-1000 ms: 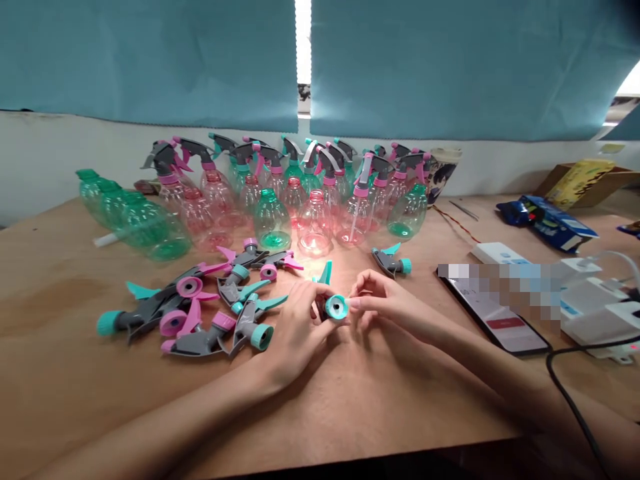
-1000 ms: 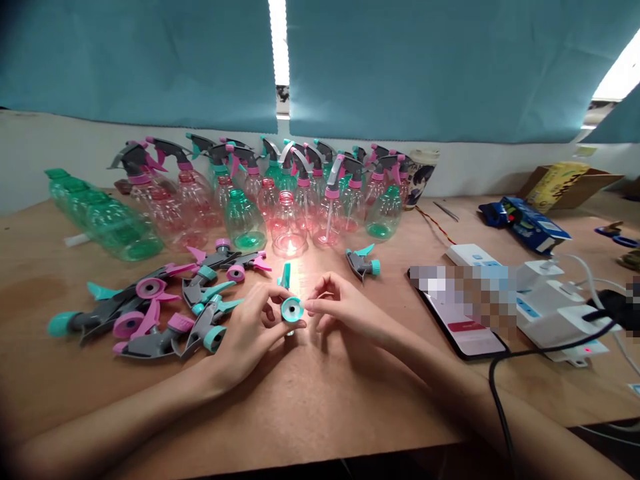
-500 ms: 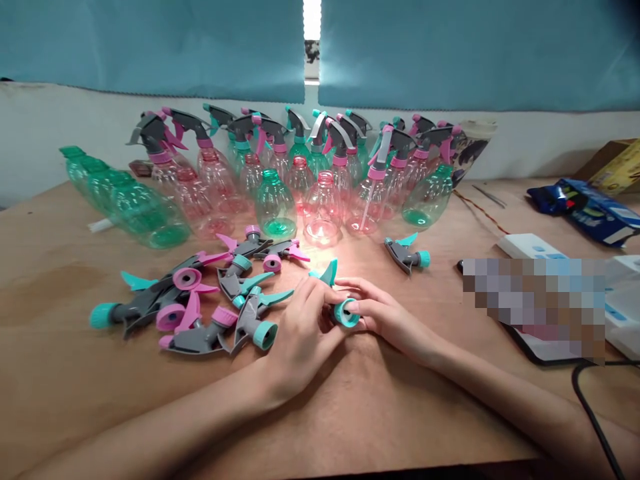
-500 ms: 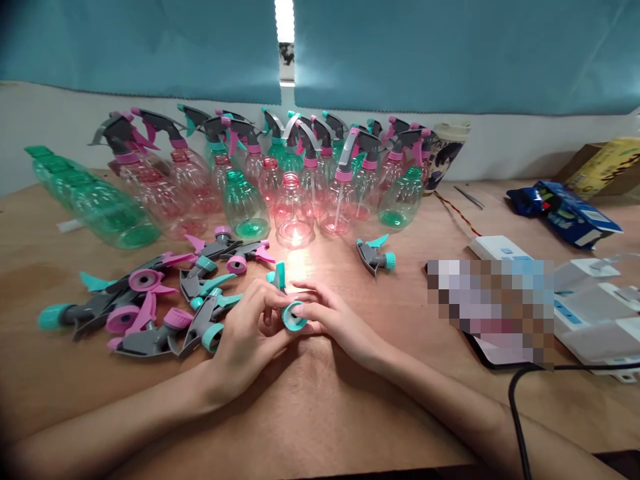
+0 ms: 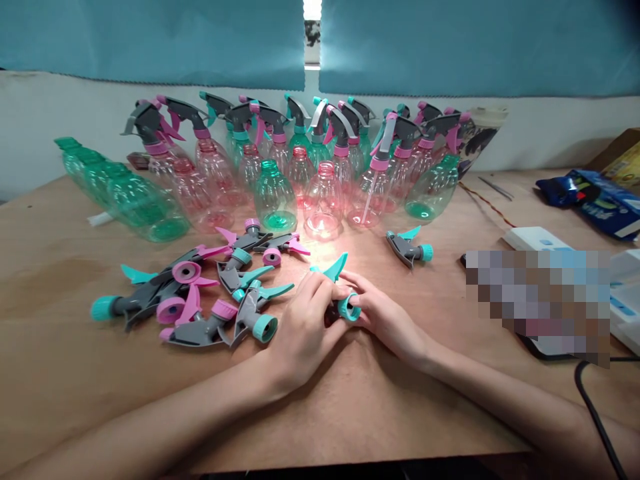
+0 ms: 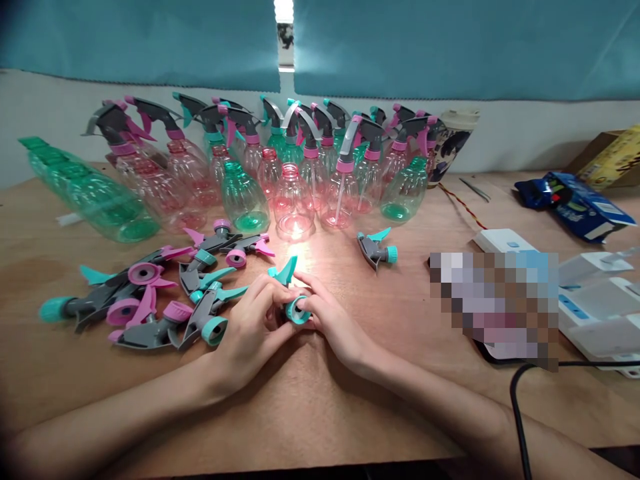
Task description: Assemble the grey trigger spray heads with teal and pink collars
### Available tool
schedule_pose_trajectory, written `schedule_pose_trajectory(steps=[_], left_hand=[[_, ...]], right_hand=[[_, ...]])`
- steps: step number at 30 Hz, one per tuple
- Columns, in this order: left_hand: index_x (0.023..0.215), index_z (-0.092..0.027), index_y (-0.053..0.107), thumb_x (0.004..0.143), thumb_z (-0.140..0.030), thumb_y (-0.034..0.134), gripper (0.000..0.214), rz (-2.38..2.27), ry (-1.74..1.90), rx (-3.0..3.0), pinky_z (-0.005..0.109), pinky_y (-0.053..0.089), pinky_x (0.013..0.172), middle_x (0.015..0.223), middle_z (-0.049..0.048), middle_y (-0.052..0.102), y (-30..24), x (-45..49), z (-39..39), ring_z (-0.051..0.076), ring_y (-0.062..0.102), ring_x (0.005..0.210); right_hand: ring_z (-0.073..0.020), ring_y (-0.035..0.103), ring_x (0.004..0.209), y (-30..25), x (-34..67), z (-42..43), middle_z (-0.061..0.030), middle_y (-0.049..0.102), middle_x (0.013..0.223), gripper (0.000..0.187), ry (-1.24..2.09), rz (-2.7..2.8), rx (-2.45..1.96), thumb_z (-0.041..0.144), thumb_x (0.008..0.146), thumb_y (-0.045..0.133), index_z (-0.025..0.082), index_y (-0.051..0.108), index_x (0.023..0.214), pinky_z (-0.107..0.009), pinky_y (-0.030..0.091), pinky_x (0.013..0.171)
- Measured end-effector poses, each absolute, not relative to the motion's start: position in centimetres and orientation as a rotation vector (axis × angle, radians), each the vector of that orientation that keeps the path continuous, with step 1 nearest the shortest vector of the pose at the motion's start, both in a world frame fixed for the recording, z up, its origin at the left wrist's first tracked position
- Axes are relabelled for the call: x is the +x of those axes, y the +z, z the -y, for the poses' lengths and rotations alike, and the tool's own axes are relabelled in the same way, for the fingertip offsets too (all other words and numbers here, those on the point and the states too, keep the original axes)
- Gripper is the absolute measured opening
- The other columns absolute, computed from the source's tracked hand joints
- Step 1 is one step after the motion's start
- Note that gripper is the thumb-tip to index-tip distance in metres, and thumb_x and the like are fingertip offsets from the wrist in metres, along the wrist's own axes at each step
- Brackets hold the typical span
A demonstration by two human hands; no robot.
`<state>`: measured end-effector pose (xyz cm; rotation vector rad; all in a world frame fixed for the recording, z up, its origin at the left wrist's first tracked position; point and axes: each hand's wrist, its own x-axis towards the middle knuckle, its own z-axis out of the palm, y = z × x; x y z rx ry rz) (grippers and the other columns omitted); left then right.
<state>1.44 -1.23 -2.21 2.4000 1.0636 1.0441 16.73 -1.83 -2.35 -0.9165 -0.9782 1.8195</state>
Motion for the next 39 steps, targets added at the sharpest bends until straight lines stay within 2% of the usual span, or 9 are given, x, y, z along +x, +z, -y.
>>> schedule_pose_trajectory(steps=[6,13,17,23,27,34,39], left_hand=[[0.088,-0.018,0.051,0.081,-0.007,0.06,0.015,-1.055,1.004,2.426,0.03,0.044,0.071,0.09,0.004,0.052,-2.3,1.4,1.3,0.02,0.052,0.089],[0.088,-0.02,0.051,0.081,-0.009,0.059,0.016,-1.056,0.968,2.43,0.033,0.045,0.074,0.091,0.0044,0.054,-2.3,1.4,1.6,0.022,0.052,0.089],[0.09,-0.02,0.05,0.08,-0.007,0.059,0.018,-1.021,0.986,2.457,0.033,0.045,0.076,0.092,0.0046,0.054,-2.3,1.4,1.6,0.022,0.053,0.091],[0.087,-0.021,0.051,0.078,-0.007,0.06,0.019,-1.029,0.964,2.458,0.032,0.045,0.076,0.092,0.0035,0.055,-2.2,1.4,1.6,0.021,0.053,0.09],[0.085,-0.02,0.05,0.078,-0.007,0.06,0.018,-1.031,0.975,2.485,0.031,0.044,0.075,0.091,0.0034,0.054,-2.2,1.4,1.8,0.02,0.052,0.088],[0.084,-0.019,0.053,0.082,-0.014,0.06,0.01,-1.081,0.978,2.547,0.032,0.044,0.072,0.089,0.0043,0.055,-2.3,1.5,1.8,0.02,0.051,0.084],[0.085,-0.019,0.054,0.088,-0.019,0.057,0.004,-1.041,0.994,2.609,0.032,0.043,0.071,0.086,0.0037,0.055,-2.4,1.6,1.8,0.019,0.051,0.082]], right_hand=[[-0.0196,0.058,0.094,-1.9,16.6,1.9,-0.002,0.063,0.109,0.054,1.82,0.975,-0.872,0.02,0.071,0.049,0.022,0.048,0.125,-0.03,0.046,0.076],[-0.0163,0.055,0.08,-1.7,16.7,1.7,-0.0011,0.063,0.103,0.049,1.86,0.958,-0.823,0.02,0.063,0.049,0.022,0.052,0.112,-0.025,0.042,0.063],[-0.0181,0.056,0.086,-1.5,16.8,1.5,-0.0019,0.063,0.103,0.05,1.881,0.929,-0.819,0.019,0.059,0.047,0.023,0.053,0.108,-0.025,0.043,0.065],[-0.0232,0.055,0.102,-1.5,16.9,1.5,-0.0035,0.063,0.107,0.046,1.875,0.961,-0.819,0.018,0.057,0.045,0.023,0.055,0.102,-0.031,0.047,0.077],[-0.0234,0.055,0.103,-1.6,16.8,1.6,-0.0032,0.063,0.103,0.042,1.858,0.941,-0.835,0.018,0.056,0.046,0.024,0.055,0.096,-0.031,0.047,0.078],[-0.0193,0.056,0.095,-1.6,16.3,2.1,-0.0014,0.061,0.102,0.032,1.821,0.929,-0.837,0.016,0.062,0.047,0.024,0.05,0.093,-0.026,0.046,0.069],[-0.0205,0.055,0.099,-1.4,15.8,2.5,-0.0013,0.06,0.103,0.027,1.766,0.914,-0.847,0.017,0.058,0.045,0.025,0.045,0.084,-0.029,0.047,0.074]])
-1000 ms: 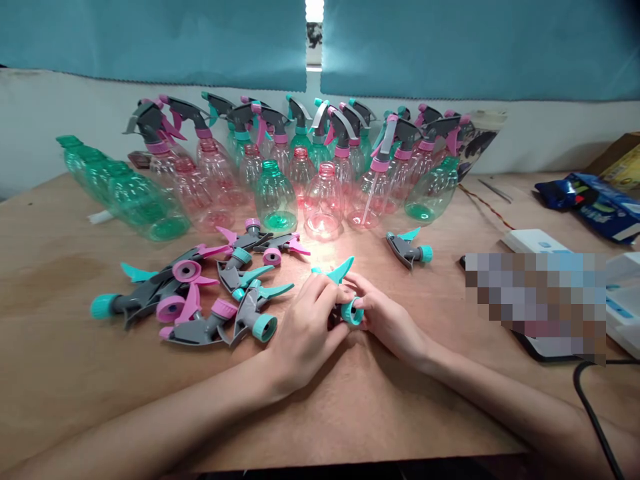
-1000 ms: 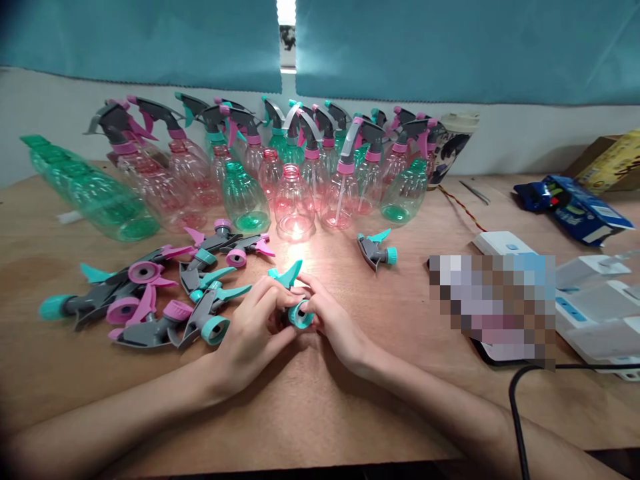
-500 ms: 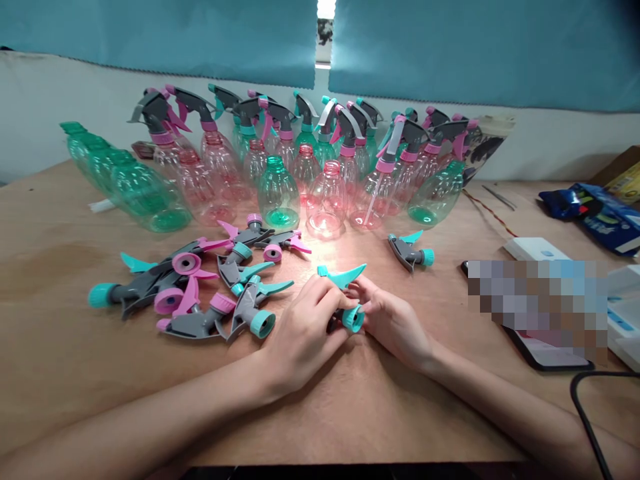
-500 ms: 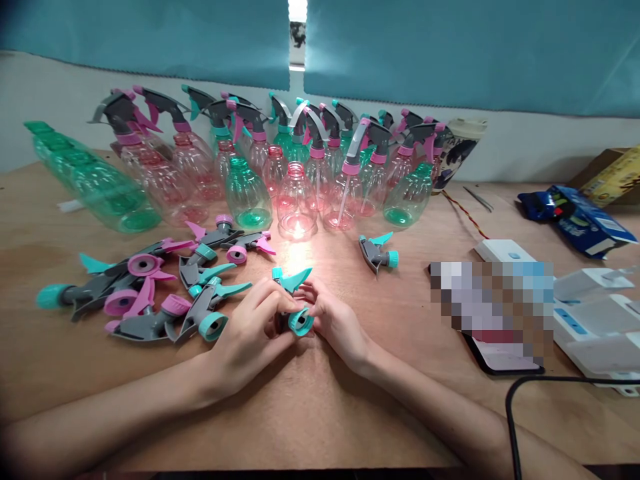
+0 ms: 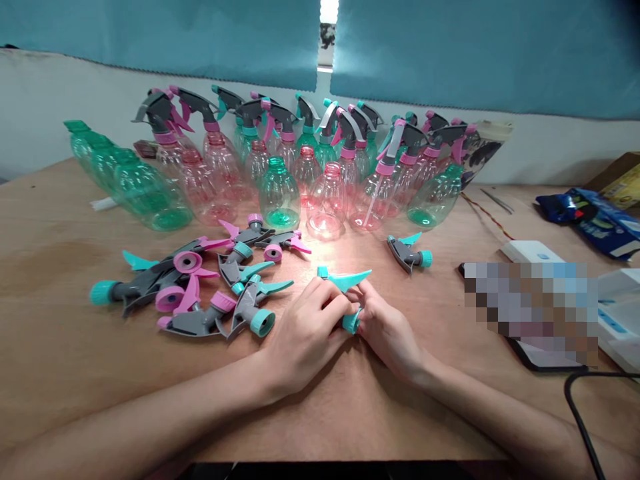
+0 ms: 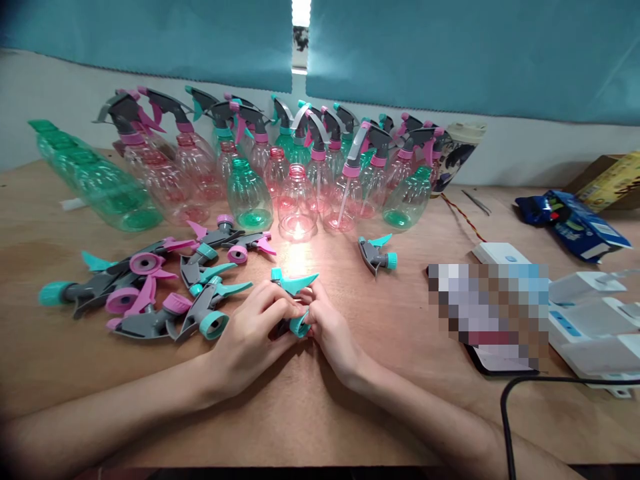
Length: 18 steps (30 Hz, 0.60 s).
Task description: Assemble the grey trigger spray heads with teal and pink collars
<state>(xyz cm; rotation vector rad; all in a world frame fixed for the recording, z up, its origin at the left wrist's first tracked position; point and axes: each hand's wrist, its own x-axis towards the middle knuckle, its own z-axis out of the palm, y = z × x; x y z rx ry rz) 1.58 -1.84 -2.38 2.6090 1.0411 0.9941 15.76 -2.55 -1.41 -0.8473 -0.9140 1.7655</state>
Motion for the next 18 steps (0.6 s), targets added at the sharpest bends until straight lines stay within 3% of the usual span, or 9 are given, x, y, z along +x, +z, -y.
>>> schedule_pose_trajectory(steps=[7,13,18], left_hand=[[0.085,-0.019,0.051,0.084,-0.014,0.061,0.01,-1.028,0.994,2.553,0.031,0.043,0.072,0.088,0.0035,0.053,-2.3,1.5,1.78,0.019,0.05,0.083],[0.087,-0.02,0.05,0.08,-0.01,0.064,0.018,-1.086,0.927,2.383,0.031,0.043,0.075,0.093,0.003,0.052,-2.08,1.42,1.68,0.02,0.051,0.088],[0.085,-0.019,0.051,0.08,-0.012,0.066,0.018,-1.093,0.889,2.333,0.031,0.042,0.077,0.095,0.0031,0.053,-2.11,1.43,1.53,0.02,0.051,0.091]], right_hand=[[-0.0206,0.053,0.105,-1.29,15.55,2.71,-0.001,0.06,0.109,0.028,1.778,0.885,-0.861,0.017,0.06,0.047,0.024,0.047,0.087,-0.028,0.047,0.078],[-0.0186,0.057,0.098,-1.37,15.68,2.34,0.0004,0.064,0.101,0.035,1.831,0.823,-0.864,0.018,0.064,0.048,0.025,0.053,0.098,-0.028,0.047,0.078],[-0.0201,0.058,0.092,-1.16,15.93,1.88,-0.0008,0.064,0.097,0.038,1.892,0.753,-0.832,0.015,0.057,0.047,0.023,0.055,0.093,-0.029,0.048,0.073]])
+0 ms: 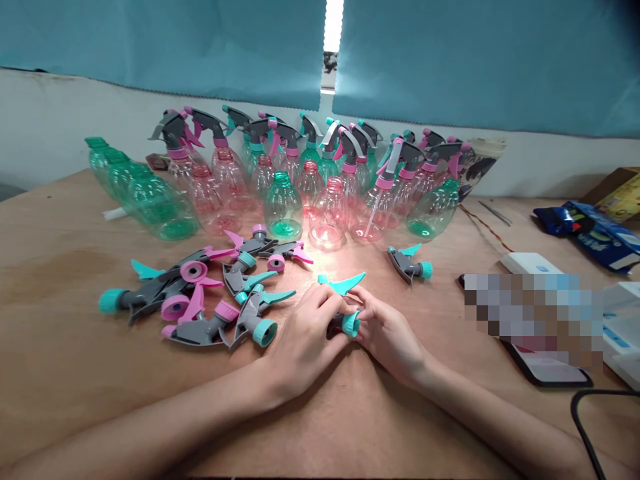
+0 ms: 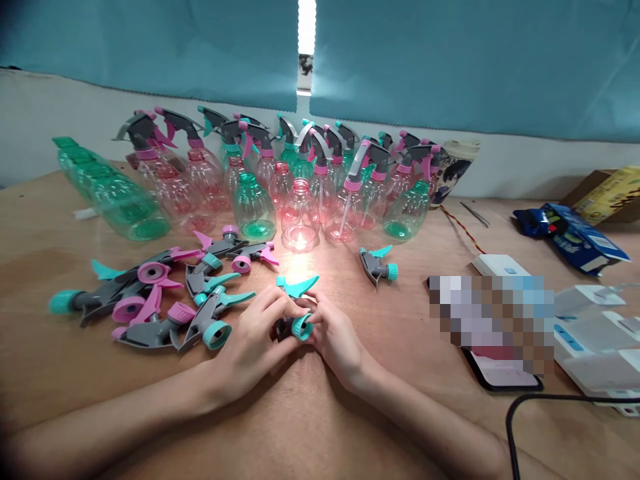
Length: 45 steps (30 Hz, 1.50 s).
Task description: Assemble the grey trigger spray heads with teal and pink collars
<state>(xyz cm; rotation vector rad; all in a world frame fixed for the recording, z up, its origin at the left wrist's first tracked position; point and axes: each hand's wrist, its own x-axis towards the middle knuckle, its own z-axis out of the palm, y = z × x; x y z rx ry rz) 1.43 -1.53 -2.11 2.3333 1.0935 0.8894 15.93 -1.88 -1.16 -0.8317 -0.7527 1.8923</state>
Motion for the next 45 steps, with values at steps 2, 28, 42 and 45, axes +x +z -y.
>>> schedule_pose_trajectory(steps=[2,28,42,45], left_hand=[[0.085,-0.019,0.051,0.079,-0.011,0.067,0.019,-1.079,0.89,2.336,0.03,0.041,0.077,0.095,0.0027,0.053,-2.15,1.44,1.5,0.02,0.051,0.091],[0.087,-0.019,0.051,0.077,-0.006,0.067,0.023,-1.064,0.871,2.329,0.03,0.039,0.078,0.094,0.0014,0.051,-1.87,1.42,1.37,0.02,0.049,0.092],[0.089,-0.02,0.054,0.078,-0.004,0.067,0.023,-1.064,0.916,2.193,0.027,0.039,0.075,0.094,-0.0005,0.054,-1.37,1.48,1.24,0.017,0.052,0.089],[0.089,-0.02,0.055,0.077,-0.003,0.067,0.024,-1.063,0.916,2.195,0.027,0.039,0.076,0.094,-0.0005,0.054,-1.37,1.43,1.3,0.017,0.052,0.09]], right_hand=[[-0.0199,0.058,0.091,-1.15,15.95,1.79,-0.0009,0.064,0.096,0.038,1.898,0.756,-0.821,0.014,0.054,0.046,0.023,0.055,0.09,-0.028,0.048,0.07],[-0.0138,0.053,0.073,-1.39,15.81,1.62,0.002,0.061,0.094,0.041,1.911,0.773,-0.793,0.014,0.054,0.047,0.024,0.049,0.094,-0.023,0.039,0.056],[-0.015,0.058,0.089,-1.22,15.7,1.7,0.0009,0.062,0.103,0.048,1.887,0.741,-0.798,0.012,0.061,0.048,0.024,0.05,0.107,-0.024,0.047,0.069],[-0.0124,0.057,0.08,-1.03,15.89,1.54,0.0027,0.062,0.092,0.046,1.911,0.685,-0.823,0.011,0.058,0.048,0.023,0.053,0.102,-0.021,0.046,0.065]])
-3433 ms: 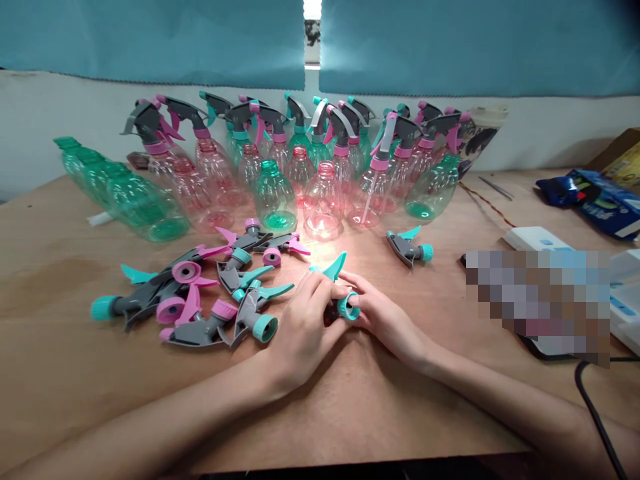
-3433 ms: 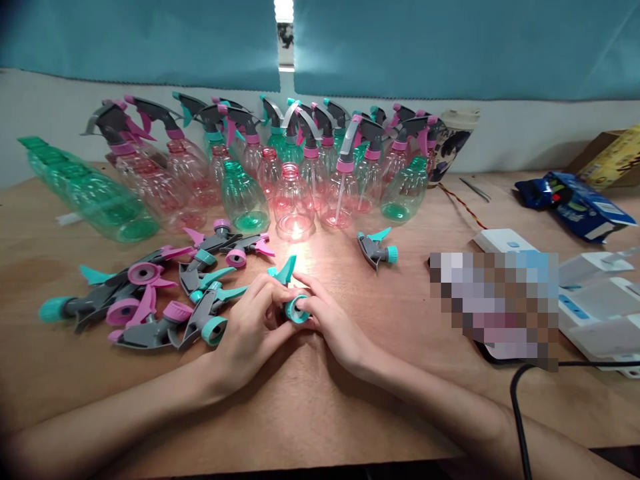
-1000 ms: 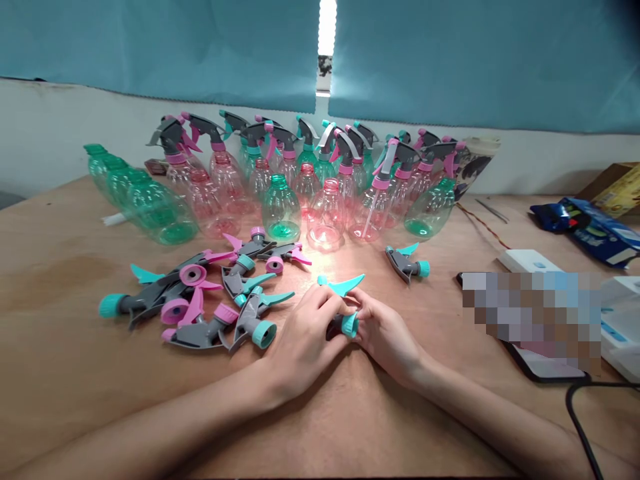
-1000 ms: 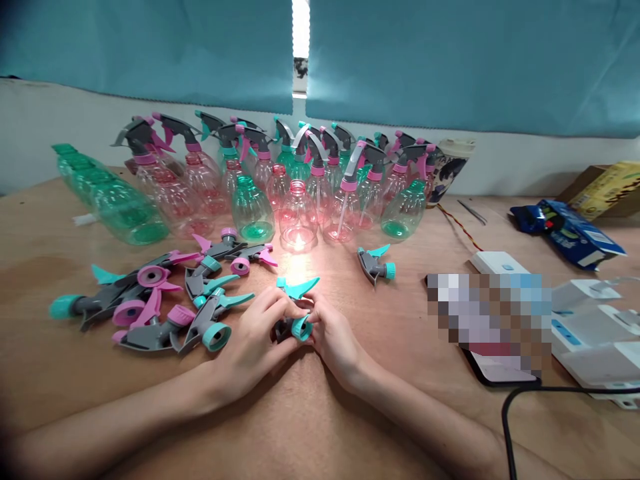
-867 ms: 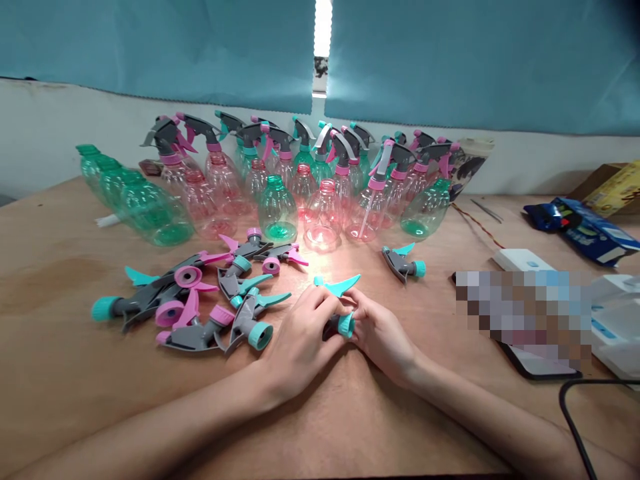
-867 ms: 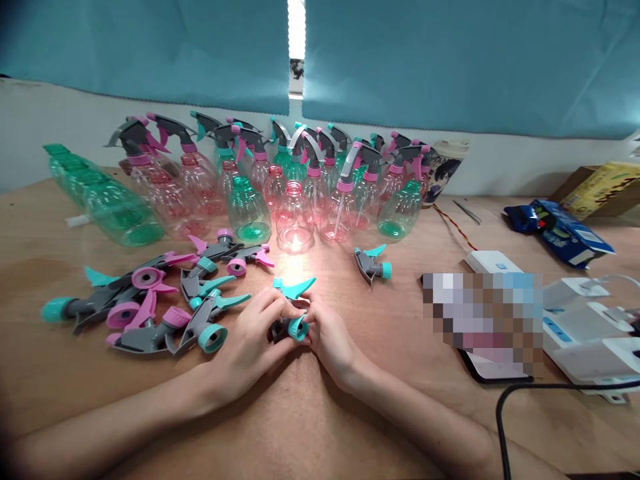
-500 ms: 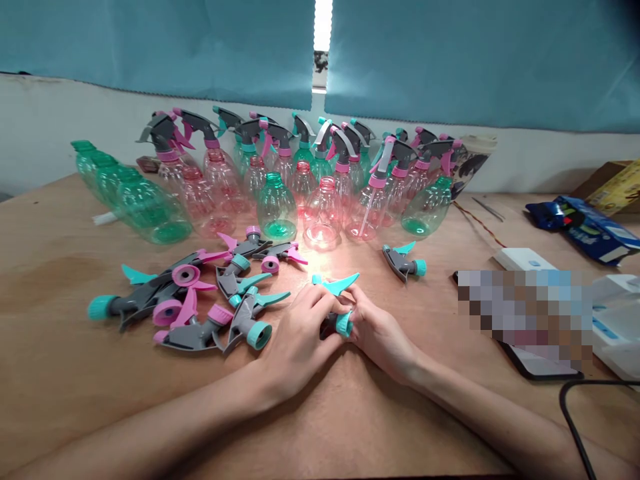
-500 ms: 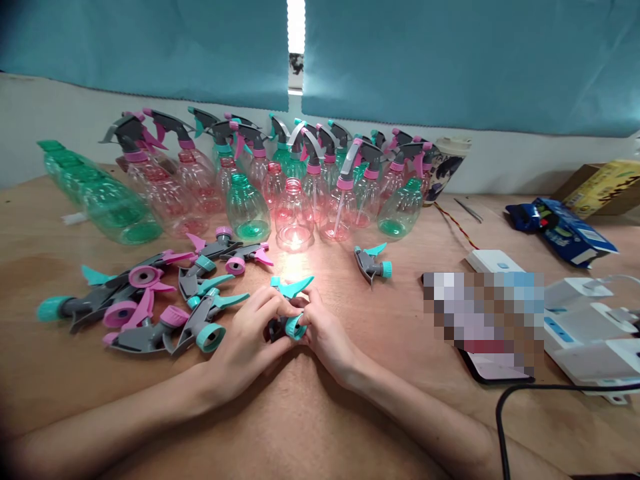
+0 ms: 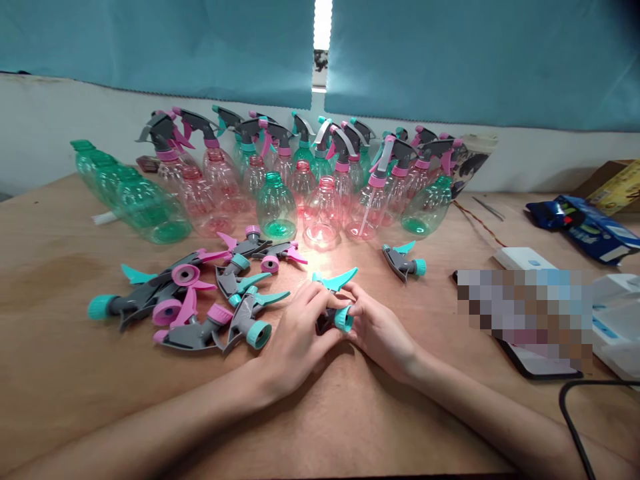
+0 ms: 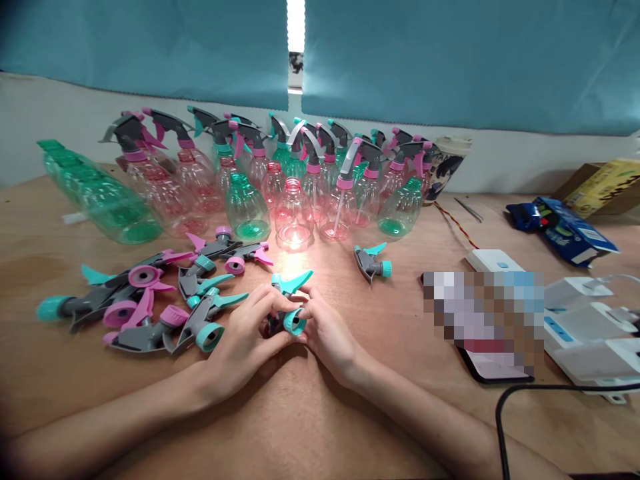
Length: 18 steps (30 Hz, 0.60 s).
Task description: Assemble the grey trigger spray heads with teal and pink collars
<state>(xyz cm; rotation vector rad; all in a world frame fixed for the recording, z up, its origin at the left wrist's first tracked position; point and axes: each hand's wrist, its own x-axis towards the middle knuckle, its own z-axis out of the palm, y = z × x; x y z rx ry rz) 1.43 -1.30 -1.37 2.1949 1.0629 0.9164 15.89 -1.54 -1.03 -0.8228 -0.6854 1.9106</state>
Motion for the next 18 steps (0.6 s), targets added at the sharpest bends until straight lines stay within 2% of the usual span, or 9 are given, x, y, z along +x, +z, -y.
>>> schedule_pose_trajectory(steps=[4,8,13,15,18], left_hand=[[0.086,-0.019,0.056,0.078,-0.004,0.065,0.02,-1.059,0.905,2.207,0.028,0.041,0.077,0.094,0.0004,0.054,-1.3,1.4,1.4,0.018,0.053,0.09],[0.088,-0.02,0.057,0.079,-0.006,0.064,0.018,-1.066,0.896,2.207,0.03,0.043,0.078,0.094,0.001,0.056,-1.4,1.5,1.3,0.019,0.054,0.09],[0.092,-0.021,0.059,0.077,-0.006,0.065,0.022,-1.088,0.851,2.213,0.032,0.044,0.081,0.099,0.0017,0.058,-1.4,1.5,1.1,0.02,0.055,0.094],[0.097,-0.023,0.06,0.079,-0.007,0.064,0.024,-1.067,0.813,2.246,0.033,0.044,0.084,0.102,0.0017,0.059,-1.3,1.5,0.9,0.021,0.055,0.097],[0.105,-0.025,0.061,0.082,-0.01,0.063,0.027,-1.092,0.803,2.268,0.032,0.044,0.084,0.101,0.0016,0.058,-1.3,1.5,0.4,0.02,0.056,0.096]], right_hand=[[-0.0116,0.054,0.069,-0.7,16.2,1.4,0.0039,0.058,0.076,0.037,1.961,0.667,-0.844,0.012,0.054,0.048,0.021,0.055,0.09,-0.02,0.044,0.058],[-0.0123,0.053,0.066,-0.7,16.3,1.2,0.0029,0.058,0.076,0.04,1.975,0.67,-0.841,0.012,0.053,0.049,0.021,0.057,0.091,-0.022,0.044,0.058],[-0.0116,0.048,0.06,-1.1,16.6,0.6,0.0023,0.058,0.08,0.043,1.935,0.71,-0.83,0.01,0.053,0.046,0.022,0.056,0.092,-0.021,0.037,0.048],[-0.0132,0.051,0.064,-1.4,16.8,0.4,0.0013,0.06,0.084,0.045,1.904,0.755,-0.82,0.009,0.052,0.045,0.022,0.056,0.094,-0.022,0.039,0.05],[-0.0144,0.055,0.073,-1.8,16.8,0.5,0.0023,0.06,0.084,0.049,1.877,0.791,-0.818,0.006,0.05,0.045,0.024,0.055,0.094,-0.023,0.045,0.06]])
